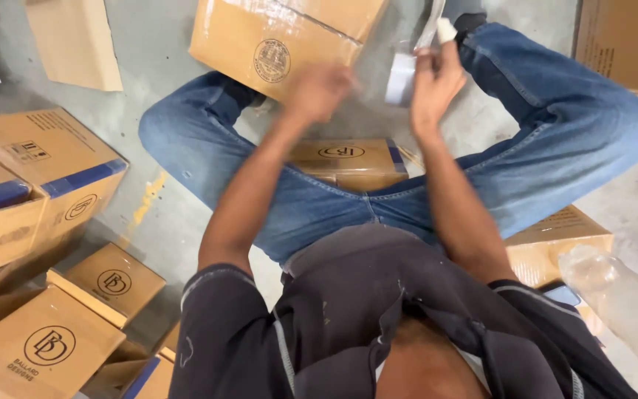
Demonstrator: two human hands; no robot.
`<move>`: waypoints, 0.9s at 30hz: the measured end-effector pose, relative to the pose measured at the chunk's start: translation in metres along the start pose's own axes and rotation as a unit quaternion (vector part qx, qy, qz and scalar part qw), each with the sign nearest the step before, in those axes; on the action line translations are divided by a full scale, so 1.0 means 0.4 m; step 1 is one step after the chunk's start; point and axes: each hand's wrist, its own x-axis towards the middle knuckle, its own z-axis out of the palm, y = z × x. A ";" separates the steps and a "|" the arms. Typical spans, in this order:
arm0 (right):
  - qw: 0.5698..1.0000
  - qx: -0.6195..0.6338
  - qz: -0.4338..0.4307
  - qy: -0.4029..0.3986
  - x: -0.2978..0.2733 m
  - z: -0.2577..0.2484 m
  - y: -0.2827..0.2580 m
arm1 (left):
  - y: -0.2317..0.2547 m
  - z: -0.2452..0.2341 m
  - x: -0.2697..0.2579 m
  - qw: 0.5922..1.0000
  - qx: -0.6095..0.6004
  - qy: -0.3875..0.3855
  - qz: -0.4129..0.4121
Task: The recorder is packing items into cardboard boxes with foam inserts and sealing them with packing tape.
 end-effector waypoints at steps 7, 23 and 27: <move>0.993 0.110 -0.022 0.027 -0.116 0.196 0.013 | -0.514 -0.170 0.066 0.774 0.387 0.484 -0.133; 0.931 0.146 -0.174 -0.286 0.262 0.055 -0.045 | -0.091 0.045 -0.061 0.939 -0.139 0.304 -0.086; 0.914 0.173 -0.061 -0.363 0.072 0.152 -0.140 | -0.126 0.031 -0.020 0.850 -0.498 0.138 0.104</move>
